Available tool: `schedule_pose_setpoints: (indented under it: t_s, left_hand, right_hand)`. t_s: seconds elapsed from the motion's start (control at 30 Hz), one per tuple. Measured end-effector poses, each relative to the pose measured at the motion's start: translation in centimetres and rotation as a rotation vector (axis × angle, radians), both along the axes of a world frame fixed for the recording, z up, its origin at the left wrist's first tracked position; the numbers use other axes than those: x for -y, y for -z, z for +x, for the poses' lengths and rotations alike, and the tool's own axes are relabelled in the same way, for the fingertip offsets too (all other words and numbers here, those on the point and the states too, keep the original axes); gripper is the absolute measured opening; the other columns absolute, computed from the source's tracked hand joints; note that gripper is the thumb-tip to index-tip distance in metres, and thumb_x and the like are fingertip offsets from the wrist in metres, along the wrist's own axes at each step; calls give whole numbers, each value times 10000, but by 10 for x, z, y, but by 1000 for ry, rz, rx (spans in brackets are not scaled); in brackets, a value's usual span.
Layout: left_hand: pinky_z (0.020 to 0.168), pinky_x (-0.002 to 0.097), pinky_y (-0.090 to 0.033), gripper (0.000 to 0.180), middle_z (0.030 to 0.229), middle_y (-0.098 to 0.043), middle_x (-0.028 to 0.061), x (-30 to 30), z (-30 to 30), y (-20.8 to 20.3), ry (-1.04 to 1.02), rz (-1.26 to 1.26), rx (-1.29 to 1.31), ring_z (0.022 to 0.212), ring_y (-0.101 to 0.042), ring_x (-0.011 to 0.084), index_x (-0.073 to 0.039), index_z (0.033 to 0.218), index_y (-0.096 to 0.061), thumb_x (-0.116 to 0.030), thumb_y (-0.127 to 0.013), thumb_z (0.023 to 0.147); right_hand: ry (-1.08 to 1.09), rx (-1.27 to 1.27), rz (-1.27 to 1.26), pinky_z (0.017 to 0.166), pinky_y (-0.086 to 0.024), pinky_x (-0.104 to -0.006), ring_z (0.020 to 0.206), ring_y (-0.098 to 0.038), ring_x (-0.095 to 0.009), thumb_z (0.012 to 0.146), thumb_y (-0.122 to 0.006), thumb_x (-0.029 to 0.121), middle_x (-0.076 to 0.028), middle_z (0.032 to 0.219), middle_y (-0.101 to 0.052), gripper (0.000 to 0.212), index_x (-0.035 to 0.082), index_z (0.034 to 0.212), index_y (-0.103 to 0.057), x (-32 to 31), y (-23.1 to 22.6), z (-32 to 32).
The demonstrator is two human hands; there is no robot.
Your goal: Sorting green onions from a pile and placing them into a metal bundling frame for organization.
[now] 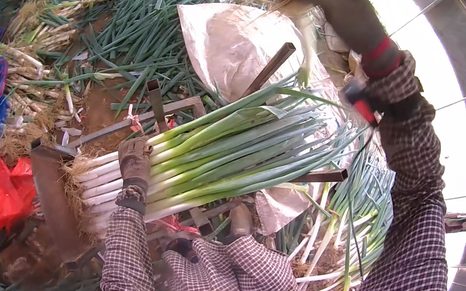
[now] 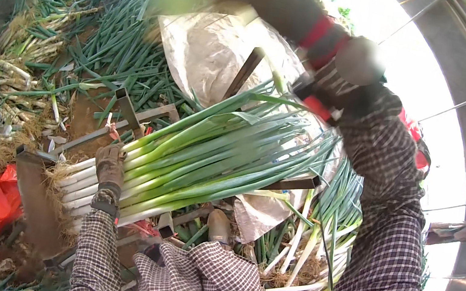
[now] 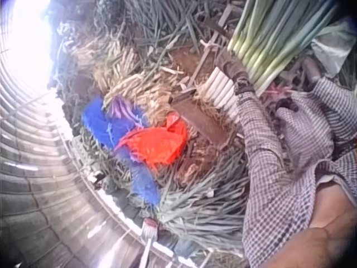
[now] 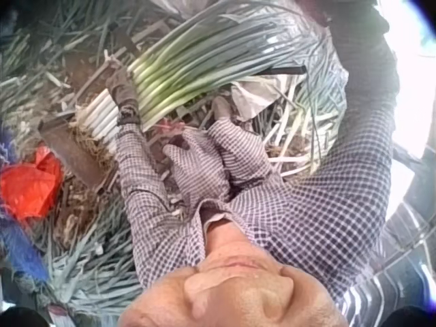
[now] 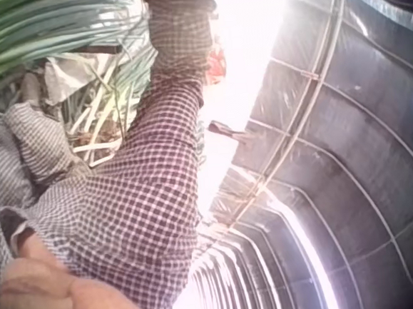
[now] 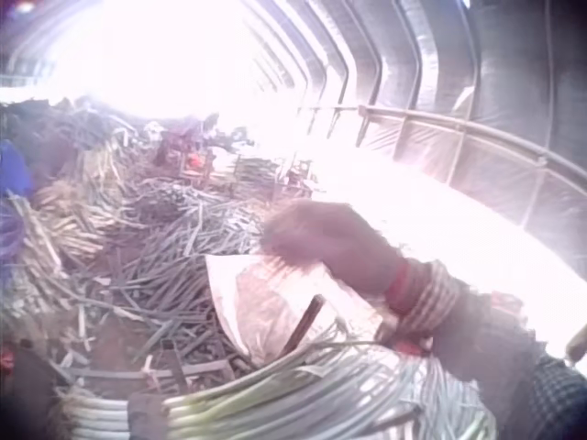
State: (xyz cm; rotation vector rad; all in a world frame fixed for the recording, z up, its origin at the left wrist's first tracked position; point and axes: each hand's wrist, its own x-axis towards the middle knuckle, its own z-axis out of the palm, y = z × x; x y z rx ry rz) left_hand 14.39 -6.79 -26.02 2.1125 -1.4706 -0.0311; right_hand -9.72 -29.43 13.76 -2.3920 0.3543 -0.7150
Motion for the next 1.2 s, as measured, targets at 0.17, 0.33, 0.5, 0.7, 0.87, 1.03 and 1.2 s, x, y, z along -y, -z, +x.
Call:
schedule_pose_setpoints:
  t_s: [0.17,0.33,0.5,0.7,0.87,1.03,1.2]
  left_hand:
    - [934,418,-381,247,1002,-613,99,5,-26,-5,35,-50,7,992,-528,296,-116,1034,-633,-136,-618,788]
    - [933,421,-383,244,999,-613,97,-2,-21,-9,10,-38,19,991,-530,295,-121,1035,-632,-142,-614,792]
    - [932,425,-384,242,995,-612,96,2,-24,-9,3,-49,13,991,-533,294,-125,1036,-630,-149,-610,797]
    - [931,429,-386,238,991,-611,95,2,-26,-14,-17,-50,4,990,-536,294,-131,1037,-628,-157,-606,802]
    - [930,432,-388,235,988,-610,93,4,-27,-26,-36,-54,-27,989,-538,293,-136,1038,-626,-164,-602,806]
    - [952,432,-384,265,1093,-601,115,6,-28,-32,-42,-43,-51,1065,-513,310,-128,1069,-623,-180,-601,810]
    - [939,414,-386,308,1034,-612,91,5,-33,-38,-55,-38,-95,1022,-522,296,-134,1096,-626,-206,-620,797]
  right_hand:
    - [120,-169,327,720,-515,-269,771,-626,-124,919,-587,211,-84,814,-659,252,-24,981,-654,-1,64,26]
    - [131,-554,306,802,-510,-305,852,-634,-167,821,-655,158,-81,870,-670,296,52,1096,-638,13,156,-46]
    - [46,-845,-441,984,-398,-425,1128,-509,-325,726,-718,259,-125,1204,-558,537,166,1230,-557,-10,217,-40]
    - [221,-962,30,908,-445,-386,1012,-572,-258,763,-696,215,-110,1134,-585,395,110,1135,-613,-2,216,-20]
    - [-114,-816,352,720,-487,-262,769,-608,-119,897,-527,135,-79,881,-649,227,33,1068,-637,-7,167,19]
    - [-243,-844,428,658,-517,-326,699,-627,-169,924,-524,326,-91,908,-665,331,77,1102,-650,-44,201,99]
    - [-53,-753,-400,932,-404,-399,1068,-546,-249,780,-664,390,-95,1066,-612,392,127,1071,-657,-67,239,93]
